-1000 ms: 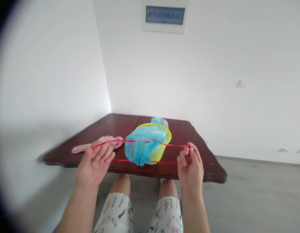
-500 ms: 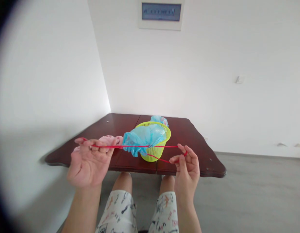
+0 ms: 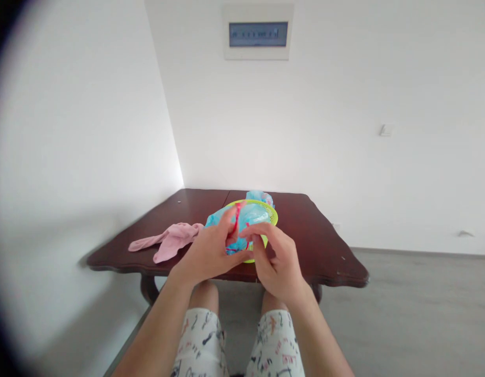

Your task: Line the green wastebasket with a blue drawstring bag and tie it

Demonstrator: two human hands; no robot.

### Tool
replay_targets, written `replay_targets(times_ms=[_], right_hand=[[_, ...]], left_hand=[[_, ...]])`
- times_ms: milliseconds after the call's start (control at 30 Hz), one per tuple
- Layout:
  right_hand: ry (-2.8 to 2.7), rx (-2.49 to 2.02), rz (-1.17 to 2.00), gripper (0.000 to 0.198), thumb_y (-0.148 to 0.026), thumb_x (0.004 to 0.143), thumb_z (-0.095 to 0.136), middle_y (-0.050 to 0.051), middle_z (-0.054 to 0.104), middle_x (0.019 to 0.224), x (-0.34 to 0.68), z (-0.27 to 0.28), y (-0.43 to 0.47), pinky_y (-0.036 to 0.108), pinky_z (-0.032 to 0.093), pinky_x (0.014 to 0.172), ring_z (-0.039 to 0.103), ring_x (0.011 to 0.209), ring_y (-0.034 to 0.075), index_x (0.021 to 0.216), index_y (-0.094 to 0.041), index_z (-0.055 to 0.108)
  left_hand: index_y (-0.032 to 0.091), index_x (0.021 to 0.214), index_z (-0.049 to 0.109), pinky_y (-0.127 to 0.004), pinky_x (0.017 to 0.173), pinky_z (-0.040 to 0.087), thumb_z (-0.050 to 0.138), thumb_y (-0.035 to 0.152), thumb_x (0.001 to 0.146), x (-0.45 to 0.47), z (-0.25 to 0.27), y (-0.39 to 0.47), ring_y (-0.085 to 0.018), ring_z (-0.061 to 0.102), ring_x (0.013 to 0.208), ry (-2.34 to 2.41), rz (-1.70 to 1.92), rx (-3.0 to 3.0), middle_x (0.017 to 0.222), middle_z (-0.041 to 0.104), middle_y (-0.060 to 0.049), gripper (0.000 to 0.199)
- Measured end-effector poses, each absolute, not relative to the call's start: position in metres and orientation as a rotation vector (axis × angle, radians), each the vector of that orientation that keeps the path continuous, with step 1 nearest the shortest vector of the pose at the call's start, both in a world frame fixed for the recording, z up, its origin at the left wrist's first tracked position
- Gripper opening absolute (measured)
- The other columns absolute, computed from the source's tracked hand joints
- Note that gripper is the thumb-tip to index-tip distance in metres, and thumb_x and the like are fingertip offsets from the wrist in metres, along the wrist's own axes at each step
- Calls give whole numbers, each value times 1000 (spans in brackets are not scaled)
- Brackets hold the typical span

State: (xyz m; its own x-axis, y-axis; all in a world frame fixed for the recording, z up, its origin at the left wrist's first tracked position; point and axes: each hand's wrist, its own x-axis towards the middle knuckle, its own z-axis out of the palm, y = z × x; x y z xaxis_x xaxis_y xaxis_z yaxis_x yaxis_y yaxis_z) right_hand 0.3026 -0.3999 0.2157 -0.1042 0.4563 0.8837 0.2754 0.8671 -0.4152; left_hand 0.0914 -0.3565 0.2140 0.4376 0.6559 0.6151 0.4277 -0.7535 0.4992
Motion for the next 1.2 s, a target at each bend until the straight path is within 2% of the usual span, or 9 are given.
replay_targets(times_ms=[100, 200, 400, 500, 600, 833, 967, 1067, 1200], right_hand=[[-2017, -494, 141, 29, -8, 115, 55, 5, 82, 111, 304, 255, -394, 41, 64, 97, 78, 106, 22, 119, -27, 77], [-2062, -419, 77, 29, -12, 118, 53, 8, 78, 122, 306, 276, -387, 46, 63, 107, 76, 118, 26, 129, -28, 75], [-1889, -690, -2, 39, -32, 122, 61, 15, 69, 151, 311, 259, -382, 50, 59, 115, 71, 133, 30, 161, -29, 62], [-1984, -814, -82, 19, -37, 124, 61, 11, 79, 121, 312, 252, -382, 45, 55, 99, 73, 110, 28, 132, -25, 72], [-1964, -929, -293, 37, -33, 124, 58, 3, 69, 83, 313, 254, -382, 40, 40, 79, 59, 78, 22, 88, -25, 61], [-1658, -879, 13, 52, -43, 126, 53, -2, 52, 68, 303, 225, -390, 36, 33, 66, 47, 64, 17, 78, -27, 46], [-1803, -916, 56, 46, -38, 126, 51, 1, 63, 75, 287, 193, -391, 36, 38, 71, 55, 70, 19, 82, -26, 53], [-1921, -951, 23, 39, -36, 124, 55, 3, 69, 85, 284, 184, -388, 37, 43, 76, 61, 77, 20, 86, -25, 60], [-1708, -787, -6, 25, -41, 124, 56, 13, 76, 136, 292, 195, -382, 49, 55, 112, 71, 128, 30, 135, -25, 71]], left_hand=[[21, 123, 74, -35, 66, 33, 70, 42, 111, 102, 224, -347, -22, 61, 70, 912, 1104, 2539, 76, 65, 1, 24], [22, 91, 62, -34, 66, 35, 47, 47, 123, 105, 225, -338, -20, 59, 71, 792, 1189, 2346, 79, 67, -2, 43], [22, 89, 56, -28, 67, 43, 56, 75, 120, 107, 215, -333, -14, 54, 74, 547, 1203, 1937, 86, 65, -1, 61], [22, 85, 55, -26, 58, 37, 66, 83, 112, 111, 214, -332, -11, 43, 62, 473, 1169, 1789, 71, 53, 3, 68], [22, 87, 57, -23, 50, 31, 66, 83, 112, 113, 217, -329, -9, 38, 49, 425, 1140, 1724, 56, 48, 7, 67], [20, 118, 69, -21, 46, 43, 80, 78, 105, 110, 223, -315, -14, 64, 44, 516, 1289, 1421, 70, 78, 0, 61], [21, 114, 65, -21, 46, 39, 85, 73, 104, 103, 229, -312, -10, 57, 42, 387, 1317, 1322, 76, 80, -1, 57], [22, 106, 63, -23, 51, 40, 71, 73, 114, 96, 236, -322, -11, 53, 47, 312, 1229, 1511, 66, 65, 4, 52], [21, 112, 72, -31, 74, 50, 50, 52, 128, 83, 251, -346, -17, 61, 72, 481, 1270, 2185, 81, 66, -1, 41]])
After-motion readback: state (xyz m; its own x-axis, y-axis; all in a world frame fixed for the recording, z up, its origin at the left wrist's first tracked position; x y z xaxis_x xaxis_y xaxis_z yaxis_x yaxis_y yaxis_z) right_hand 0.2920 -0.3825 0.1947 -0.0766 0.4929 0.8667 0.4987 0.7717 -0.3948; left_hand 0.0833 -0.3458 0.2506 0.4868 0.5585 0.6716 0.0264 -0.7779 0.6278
